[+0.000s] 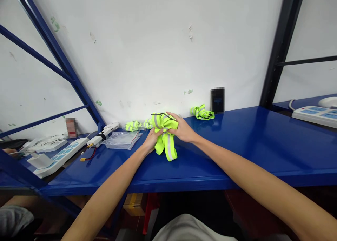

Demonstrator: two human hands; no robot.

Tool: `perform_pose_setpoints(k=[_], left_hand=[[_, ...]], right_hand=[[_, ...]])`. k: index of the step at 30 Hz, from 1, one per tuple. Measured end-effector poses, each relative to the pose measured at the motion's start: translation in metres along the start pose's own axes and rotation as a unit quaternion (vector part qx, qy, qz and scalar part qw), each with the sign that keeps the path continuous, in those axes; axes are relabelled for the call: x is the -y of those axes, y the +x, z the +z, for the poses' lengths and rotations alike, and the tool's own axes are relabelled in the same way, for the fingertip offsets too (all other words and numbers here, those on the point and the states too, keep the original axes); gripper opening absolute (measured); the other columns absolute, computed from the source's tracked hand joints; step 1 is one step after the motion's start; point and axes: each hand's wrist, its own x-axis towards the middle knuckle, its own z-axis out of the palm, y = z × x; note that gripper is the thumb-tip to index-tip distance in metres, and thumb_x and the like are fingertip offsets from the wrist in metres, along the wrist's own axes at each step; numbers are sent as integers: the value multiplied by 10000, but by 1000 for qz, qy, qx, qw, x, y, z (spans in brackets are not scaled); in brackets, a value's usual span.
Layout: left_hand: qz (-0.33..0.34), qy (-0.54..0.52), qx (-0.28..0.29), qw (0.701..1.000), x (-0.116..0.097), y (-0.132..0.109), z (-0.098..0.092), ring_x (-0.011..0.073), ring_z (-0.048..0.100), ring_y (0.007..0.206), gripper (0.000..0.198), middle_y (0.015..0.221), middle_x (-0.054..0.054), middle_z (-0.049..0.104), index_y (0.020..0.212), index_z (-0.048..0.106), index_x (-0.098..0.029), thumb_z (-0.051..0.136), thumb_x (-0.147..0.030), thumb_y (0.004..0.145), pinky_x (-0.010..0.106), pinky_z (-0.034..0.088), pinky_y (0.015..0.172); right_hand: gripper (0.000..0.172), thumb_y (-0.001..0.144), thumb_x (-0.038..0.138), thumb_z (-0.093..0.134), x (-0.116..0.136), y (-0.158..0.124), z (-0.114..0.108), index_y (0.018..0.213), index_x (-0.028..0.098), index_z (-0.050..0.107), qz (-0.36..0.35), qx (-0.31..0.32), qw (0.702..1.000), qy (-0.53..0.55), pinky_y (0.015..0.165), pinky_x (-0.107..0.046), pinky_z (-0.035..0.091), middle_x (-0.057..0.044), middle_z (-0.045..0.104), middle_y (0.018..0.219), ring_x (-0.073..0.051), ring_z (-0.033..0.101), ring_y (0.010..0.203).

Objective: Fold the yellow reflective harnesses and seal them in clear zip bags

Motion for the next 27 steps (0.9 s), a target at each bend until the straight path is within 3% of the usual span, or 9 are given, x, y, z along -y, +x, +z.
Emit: perform_pose_setpoints(k=[4,8,10,13,17,22,25,27], left_hand=[[-14,-2,-6,1000,-3,0,3,135,602,557,380,705,23,676,938,644,-147,799,-368,671,280,482,614],[-84,-39,31,995,-9,-2,6,81,404,332,316,430,-63,486,909,624,-154,747,-367,711,259,408,471],[-99,-63,34,993,-13,-4,7,123,507,403,324,497,-19,569,941,641,-139,722,-359,718,286,457,525],[-86,-92,41,991,-20,-6,10,233,680,754,447,822,79,721,1075,652,-130,694,-422,738,357,521,768],[-104,-122,79,984,-25,-8,12,301,634,1076,699,1111,126,702,1245,592,-168,562,-684,775,415,466,958],[-146,-127,71,979,-24,-6,8,316,628,1099,881,1157,157,684,1251,592,-148,413,-837,732,429,479,952],[-163,-131,61,976,-22,-5,6,316,646,1057,802,1120,155,696,1216,610,-137,469,-778,755,432,507,910],[-161,-140,54,976,-22,-5,5,309,657,1027,665,1068,139,712,1178,626,-137,556,-660,774,423,520,889]], right_hand=[[563,761,230,605,-7,-2,5,1319,188,543,-19,-14,999,-24,968,-451,462,-102,625,1273,-294,595,1128],[532,775,195,559,-14,-4,8,1307,190,550,-43,-31,997,-57,949,-424,472,-95,645,1245,-281,617,1096],[543,771,174,549,-16,-5,7,1314,196,544,-50,-35,996,-67,987,-423,449,-92,631,1277,-280,596,1148],[565,764,145,532,-19,-3,4,1326,210,539,-48,-42,996,-58,1045,-437,405,-81,603,1328,-276,553,1223],[607,745,92,480,-22,-2,2,1328,239,554,-46,-25,998,-31,1096,-455,354,-51,594,1344,-253,522,1264],[669,676,41,450,-25,-3,6,1286,268,601,-34,-2,999,-21,1154,-514,239,-37,503,1437,-247,402,1371],[671,654,39,450,-25,-4,7,1258,267,629,4,17,1000,-12,1161,-523,212,-39,367,1528,-262,274,1439],[661,638,46,461,-25,-3,6,1230,270,653,43,26,999,8,1161,-512,222,-26,300,1556,-278,261,1443]])
